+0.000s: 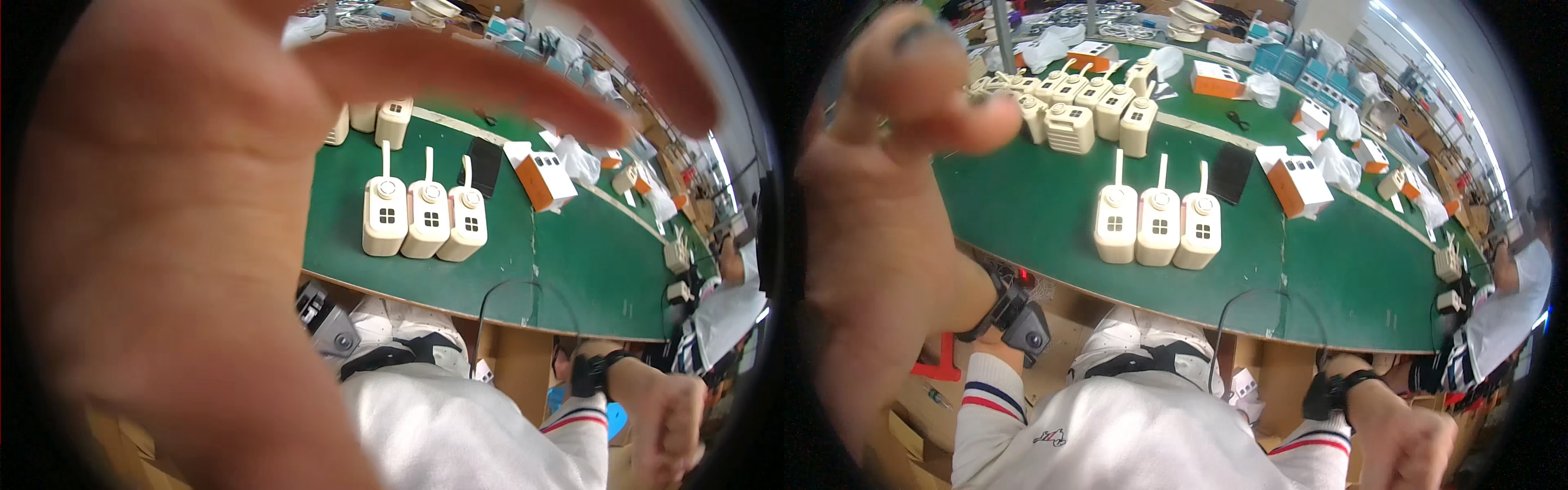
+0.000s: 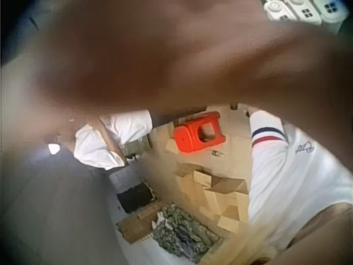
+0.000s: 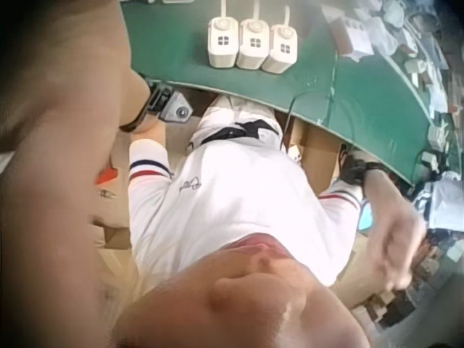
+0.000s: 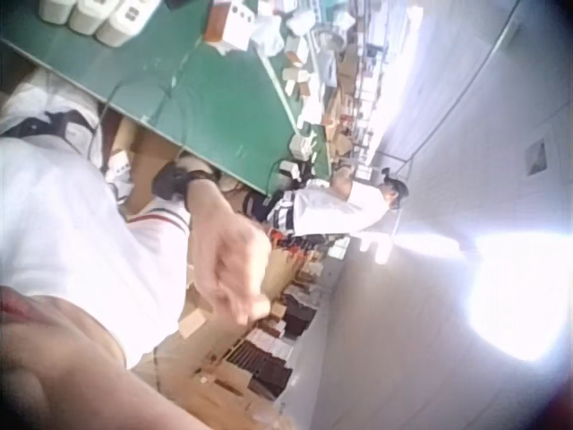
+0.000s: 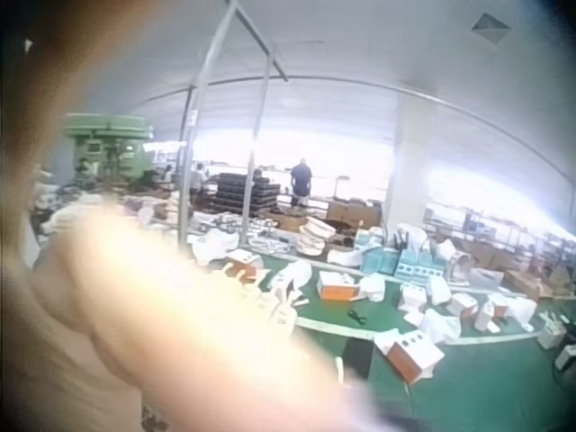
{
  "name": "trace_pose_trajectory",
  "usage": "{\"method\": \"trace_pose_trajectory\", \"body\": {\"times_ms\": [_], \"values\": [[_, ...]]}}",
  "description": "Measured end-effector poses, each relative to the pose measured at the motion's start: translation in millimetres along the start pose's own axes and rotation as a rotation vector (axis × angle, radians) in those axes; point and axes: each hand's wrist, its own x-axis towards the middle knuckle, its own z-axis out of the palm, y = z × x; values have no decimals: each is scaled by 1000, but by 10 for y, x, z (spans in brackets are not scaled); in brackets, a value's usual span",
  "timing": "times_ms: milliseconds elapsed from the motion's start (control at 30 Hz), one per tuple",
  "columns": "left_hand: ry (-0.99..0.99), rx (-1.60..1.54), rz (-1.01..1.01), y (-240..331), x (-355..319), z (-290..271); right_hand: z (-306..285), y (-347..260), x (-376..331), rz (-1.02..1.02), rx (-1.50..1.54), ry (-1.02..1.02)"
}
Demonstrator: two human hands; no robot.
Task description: Testing and arranging walkie-talkie style radio devices on an assembly line table.
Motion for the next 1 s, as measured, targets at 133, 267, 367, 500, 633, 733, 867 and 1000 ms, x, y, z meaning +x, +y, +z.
{"method": "trace_pose_trajectory", "body": {"times_ms": [133, 267, 367, 500, 633, 733, 867, 1000], "values": [[35, -31, -87, -440, -245, -61, 591, 449, -903, 859, 242, 226], [-221, 602, -182, -650, -1009, -155, 1115, 617, -1085, 1450, -390, -463], [-363, 714, -229, -787, -1475, 57, 1296, 756, -1445, 1299, -348, -592], [-438, 731, -247, -882, -1665, 297, 1513, 872, -1747, 1001, -521, -865], [-419, 702, -287, -961, -1757, 362, 1595, 894, -1948, 1231, -426, -743], [-391, 667, -257, -1077, -1819, 347, 1658, 872, -2026, 1347, -343, -620], [-377, 632, -198, -1209, -1782, 276, 1736, 827, -2014, 1411, -349, -552], [-421, 671, -248, -1179, -1740, 263, 1730, 841, -2002, 1307, -435, -591]]}}
